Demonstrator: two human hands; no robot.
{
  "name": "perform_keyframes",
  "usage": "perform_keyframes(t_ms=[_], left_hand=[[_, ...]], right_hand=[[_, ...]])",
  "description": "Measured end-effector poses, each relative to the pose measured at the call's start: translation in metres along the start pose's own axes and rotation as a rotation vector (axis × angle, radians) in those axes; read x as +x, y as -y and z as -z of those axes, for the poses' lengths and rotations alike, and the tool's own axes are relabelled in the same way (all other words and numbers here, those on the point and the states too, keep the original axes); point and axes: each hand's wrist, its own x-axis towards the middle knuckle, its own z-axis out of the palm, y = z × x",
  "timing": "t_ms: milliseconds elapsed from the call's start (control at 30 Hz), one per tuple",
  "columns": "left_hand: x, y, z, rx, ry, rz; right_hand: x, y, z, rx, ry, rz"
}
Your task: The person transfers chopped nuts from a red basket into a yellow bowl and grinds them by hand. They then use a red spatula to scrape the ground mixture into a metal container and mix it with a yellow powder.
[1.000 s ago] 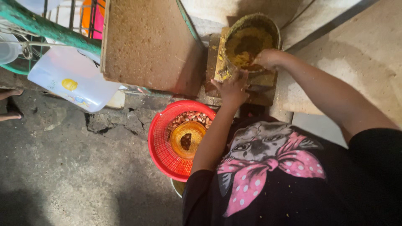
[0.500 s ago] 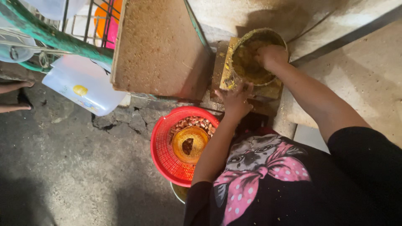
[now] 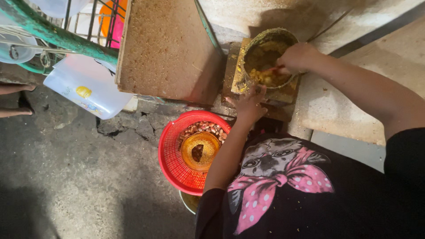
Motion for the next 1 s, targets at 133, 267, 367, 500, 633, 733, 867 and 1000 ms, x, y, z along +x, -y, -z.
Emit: perform_keyframes(t_ms=[133, 267, 367, 500, 633, 733, 867, 1000], left_hand=[[-0.001, -0.003, 0.001, 0.019, 0.036, 0.017], [0.002, -0.004, 0.002, 0.054, 0.07, 0.017], [0.004, -0.004, 0.0, 0.067, 0.114, 0.033], [0.004, -0.003, -0.002, 0.068, 0.069, 0.014], [0.003, 0.0, -0.007, 0.058, 0.044, 0.014], [0.003, 0.002, -0.01, 0.061, 0.008, -0.006], [0.005, 0.002, -0.014, 0.073, 0.013, -0.002], [0.006, 0.002, -0.011, 0.084, 0.039, -0.003]], right_hand=[[-0.012, 0.001, 0.007, 0.026, -0.081, -0.071], [-0.014, 0.008, 0.006, 0.009, -0.036, -0.042], [-0.014, 0.006, 0.008, 0.009, -0.023, -0.046], [-0.015, -0.006, 0.016, 0.045, -0.078, -0.135], [-0.022, -0.015, 0.015, -0.043, -0.301, -0.19], [-0.022, -0.018, 0.008, 0.027, -0.404, -0.182], [-0.014, -0.023, -0.006, 0.039, -0.535, -0.188], [-0.001, -0.029, -0.018, 0.033, -0.663, -0.243]])
